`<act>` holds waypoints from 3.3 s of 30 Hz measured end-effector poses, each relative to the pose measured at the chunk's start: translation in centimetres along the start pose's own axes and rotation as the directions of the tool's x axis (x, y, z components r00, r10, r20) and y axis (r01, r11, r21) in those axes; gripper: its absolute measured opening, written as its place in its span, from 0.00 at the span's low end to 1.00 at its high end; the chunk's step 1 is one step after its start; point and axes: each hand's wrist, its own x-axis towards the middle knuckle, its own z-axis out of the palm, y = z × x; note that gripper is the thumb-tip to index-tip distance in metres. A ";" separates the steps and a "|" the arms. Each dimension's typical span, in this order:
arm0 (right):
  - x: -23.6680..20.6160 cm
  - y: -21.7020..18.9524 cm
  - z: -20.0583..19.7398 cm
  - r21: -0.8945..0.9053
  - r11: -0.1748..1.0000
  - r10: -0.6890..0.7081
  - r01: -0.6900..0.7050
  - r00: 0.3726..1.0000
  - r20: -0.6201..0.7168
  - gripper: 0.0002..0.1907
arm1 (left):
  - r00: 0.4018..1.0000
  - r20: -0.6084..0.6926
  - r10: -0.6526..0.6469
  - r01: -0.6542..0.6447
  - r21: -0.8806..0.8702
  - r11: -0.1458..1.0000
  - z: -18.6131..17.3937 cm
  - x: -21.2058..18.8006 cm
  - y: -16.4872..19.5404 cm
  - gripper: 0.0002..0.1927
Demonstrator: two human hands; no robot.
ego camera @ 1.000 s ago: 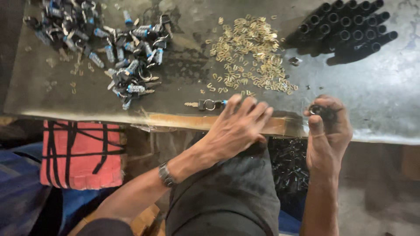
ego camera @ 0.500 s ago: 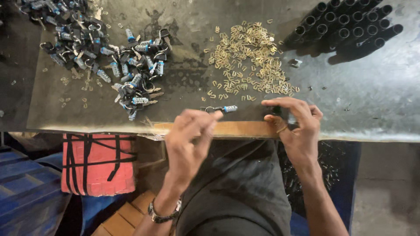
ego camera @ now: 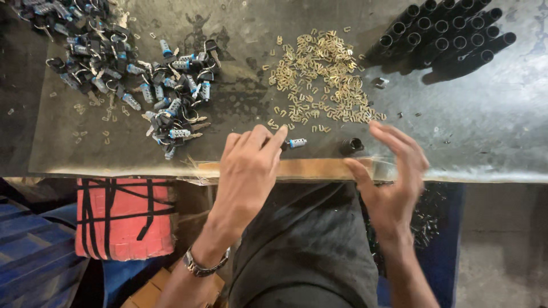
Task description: The person sits at a workbench assembling small fittings. They pick a black cylindrical housing, insert a small silver metal component into it by hand, press it into place, and set the assembled unit on the table, repeating this cycle with more housings and components.
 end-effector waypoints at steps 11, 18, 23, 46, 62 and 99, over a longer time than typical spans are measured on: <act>-4.9 -5.0 0.1 0.504 0.820 0.156 -0.271 0.953 0.259 0.29 | 0.899 0.424 -0.109 0.425 -0.787 0.447 -0.2 -4.5 2.1 0.09; -7.3 -3.9 -0.2 0.699 0.479 0.406 -0.531 0.840 0.360 0.23 | 0.813 0.503 -0.292 0.579 -0.748 0.325 1.9 -6.8 3.7 0.11; -8.8 -2.1 -0.3 0.641 0.395 0.507 -0.658 0.738 0.445 0.28 | 0.790 0.493 -0.365 0.576 -0.801 0.165 1.1 -7.0 3.9 0.08; -9.4 -0.8 -0.3 0.634 -0.180 0.495 -0.752 0.488 0.719 0.12 | 0.979 0.093 -0.182 0.194 -0.701 0.686 2.3 -4.8 5.8 0.08; -10.1 -0.6 -0.2 0.688 0.105 0.555 -0.718 0.617 0.559 0.09 | 0.996 0.016 -0.088 0.083 -0.531 0.843 2.5 -5.3 6.7 0.11; -4.2 -0.2 -0.5 0.761 0.577 0.267 -0.298 0.949 0.169 0.22 | 0.544 0.836 -0.074 0.587 -0.442 -0.678 3.2 -7.5 4.3 0.30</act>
